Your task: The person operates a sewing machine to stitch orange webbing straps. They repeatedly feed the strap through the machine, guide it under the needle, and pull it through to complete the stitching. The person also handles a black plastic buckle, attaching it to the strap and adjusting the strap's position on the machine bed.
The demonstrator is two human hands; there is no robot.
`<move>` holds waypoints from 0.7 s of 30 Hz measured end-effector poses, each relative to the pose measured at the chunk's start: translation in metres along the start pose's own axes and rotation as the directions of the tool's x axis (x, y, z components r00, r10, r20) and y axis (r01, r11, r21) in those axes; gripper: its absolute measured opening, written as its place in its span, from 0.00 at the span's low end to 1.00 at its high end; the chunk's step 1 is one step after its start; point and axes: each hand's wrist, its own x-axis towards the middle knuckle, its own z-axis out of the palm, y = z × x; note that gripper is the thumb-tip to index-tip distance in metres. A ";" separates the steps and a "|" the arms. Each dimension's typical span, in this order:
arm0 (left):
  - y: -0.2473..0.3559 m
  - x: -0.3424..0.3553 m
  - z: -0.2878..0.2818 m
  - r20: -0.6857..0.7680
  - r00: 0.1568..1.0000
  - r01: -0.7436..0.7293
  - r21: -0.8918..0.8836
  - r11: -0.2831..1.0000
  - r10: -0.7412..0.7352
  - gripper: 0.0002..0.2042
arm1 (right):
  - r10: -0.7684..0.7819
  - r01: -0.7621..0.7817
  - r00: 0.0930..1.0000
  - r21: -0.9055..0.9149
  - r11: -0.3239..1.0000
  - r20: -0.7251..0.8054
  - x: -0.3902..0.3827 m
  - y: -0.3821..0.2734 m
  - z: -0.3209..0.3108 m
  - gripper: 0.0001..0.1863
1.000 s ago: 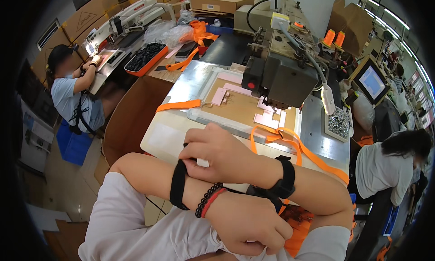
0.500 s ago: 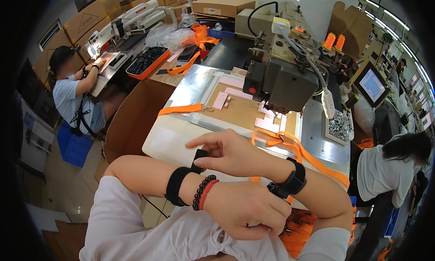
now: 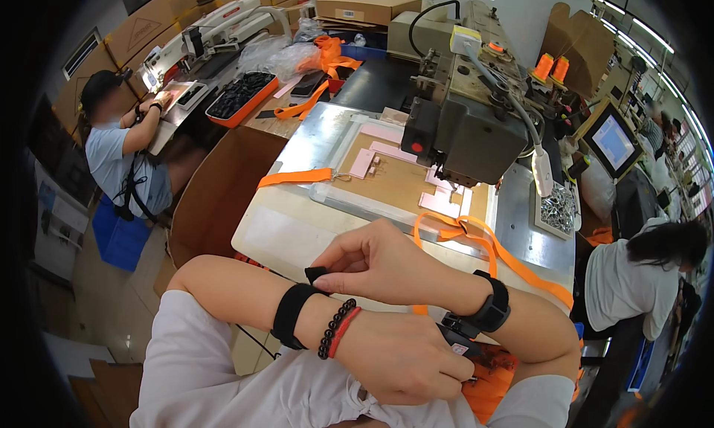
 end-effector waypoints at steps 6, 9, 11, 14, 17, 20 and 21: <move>-0.004 -0.002 0.000 -0.005 1.000 0.002 -0.022 1.000 -0.002 0.07 | -0.054 0.042 0.997 -0.195 0.980 -0.058 -0.004 0.007 0.003 0.08; -0.006 -0.003 0.000 -0.036 0.999 0.005 -0.077 0.997 -0.007 0.07 | -0.211 0.195 0.978 -0.369 0.909 -0.002 -0.003 0.012 0.001 0.10; -0.006 -0.003 -0.002 -0.069 0.998 -0.005 -0.105 0.994 -0.003 0.06 | -0.263 0.255 0.964 -0.366 0.895 0.028 -0.002 0.014 0.000 0.10; -0.004 0.000 -0.004 -0.101 0.995 -0.024 -0.088 0.996 0.015 0.06 | -0.331 0.325 0.943 -0.357 0.876 0.046 -0.002 0.013 -0.001 0.11; -0.002 0.003 -0.009 -0.094 0.996 -0.013 -0.073 0.997 0.006 0.06 | -0.337 0.355 0.935 -0.298 0.886 0.111 -0.004 0.010 -0.005 0.12; -0.002 0.006 -0.015 -0.144 0.990 -0.021 -0.139 0.990 0.001 0.02 | -0.265 0.291 0.953 -0.192 0.937 0.151 -0.006 0.006 -0.009 0.15; -0.004 0.008 -0.019 -0.179 0.984 -0.042 -0.155 0.987 0.014 0.01 | -0.251 0.275 0.955 -0.155 0.949 0.158 -0.006 0.006 -0.009 0.16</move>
